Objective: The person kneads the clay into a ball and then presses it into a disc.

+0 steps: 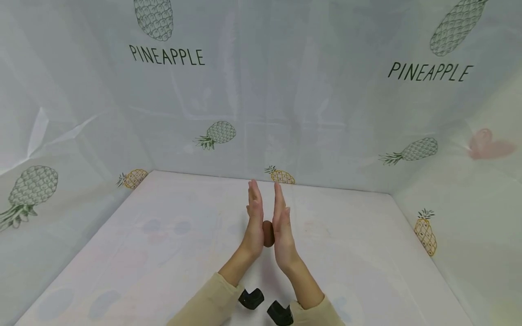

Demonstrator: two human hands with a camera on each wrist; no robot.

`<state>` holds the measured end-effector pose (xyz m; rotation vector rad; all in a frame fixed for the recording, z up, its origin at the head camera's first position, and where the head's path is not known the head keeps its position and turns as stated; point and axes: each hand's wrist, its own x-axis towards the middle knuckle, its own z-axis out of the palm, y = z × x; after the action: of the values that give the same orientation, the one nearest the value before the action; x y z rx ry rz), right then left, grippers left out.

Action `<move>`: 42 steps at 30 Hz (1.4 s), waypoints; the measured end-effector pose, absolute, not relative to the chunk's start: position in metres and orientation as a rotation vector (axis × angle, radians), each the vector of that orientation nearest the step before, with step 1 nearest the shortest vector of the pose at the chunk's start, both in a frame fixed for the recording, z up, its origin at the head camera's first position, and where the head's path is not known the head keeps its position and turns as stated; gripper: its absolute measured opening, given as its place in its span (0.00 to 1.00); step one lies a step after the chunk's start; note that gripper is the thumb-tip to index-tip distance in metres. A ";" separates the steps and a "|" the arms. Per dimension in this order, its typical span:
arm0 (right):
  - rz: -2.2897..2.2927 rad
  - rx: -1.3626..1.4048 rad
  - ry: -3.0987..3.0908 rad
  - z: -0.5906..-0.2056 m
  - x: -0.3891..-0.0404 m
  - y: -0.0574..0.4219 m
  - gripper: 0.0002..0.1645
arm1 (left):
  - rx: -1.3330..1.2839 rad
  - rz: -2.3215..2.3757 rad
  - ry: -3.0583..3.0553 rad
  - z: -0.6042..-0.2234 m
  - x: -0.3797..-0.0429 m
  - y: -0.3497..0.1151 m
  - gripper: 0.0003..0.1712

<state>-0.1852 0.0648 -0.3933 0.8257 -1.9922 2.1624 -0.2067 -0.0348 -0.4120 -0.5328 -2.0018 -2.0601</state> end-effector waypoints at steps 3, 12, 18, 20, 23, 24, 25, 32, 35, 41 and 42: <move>2.169 0.787 -1.977 -0.392 -0.187 0.070 0.38 | -0.604 -2.075 -2.010 -0.408 -0.200 -0.029 0.38; 2.172 0.748 -1.972 -0.391 -0.190 0.075 0.38 | -0.721 -2.048 -1.856 -0.390 -0.184 -0.029 0.43; 2.213 0.801 -2.044 -0.394 -0.189 0.070 0.37 | -0.723 -2.050 -1.755 -0.382 -0.186 -0.040 0.44; 2.219 0.844 -2.065 -0.393 -0.186 0.067 0.37 | -0.701 -2.060 -1.735 -0.380 -0.189 -0.044 0.43; 2.217 0.887 -2.103 -0.390 -0.180 0.064 0.36 | -0.630 -2.065 -1.747 -0.379 -0.194 -0.049 0.41; 2.208 0.904 -2.110 -0.389 -0.178 0.063 0.36 | -0.600 -2.070 -1.762 -0.379 -0.196 -0.050 0.40; 2.195 0.920 -2.113 -0.387 -0.176 0.063 0.36 | -0.567 -2.075 -1.783 -0.379 -0.197 -0.051 0.39; 2.142 0.901 -2.065 -0.380 -0.170 0.063 0.36 | -0.422 -2.023 -1.929 -0.388 -0.205 -0.050 0.37; 2.129 0.892 -2.016 -0.380 -0.173 0.067 0.37 | -0.424 -1.985 -1.988 -0.394 -0.206 -0.047 0.38; 2.104 0.831 -1.978 -0.377 -0.179 0.076 0.38 | -0.538 -1.862 -2.164 -0.406 -0.205 -0.036 0.41; 2.104 0.823 -1.976 -0.377 -0.179 0.077 0.38 | -0.561 -1.841 -2.188 -0.407 -0.205 -0.034 0.42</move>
<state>-0.1793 0.0775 -0.3770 0.8234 -1.9758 2.1040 -0.2047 -0.0336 -0.4070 -0.5607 -2.1879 -1.8407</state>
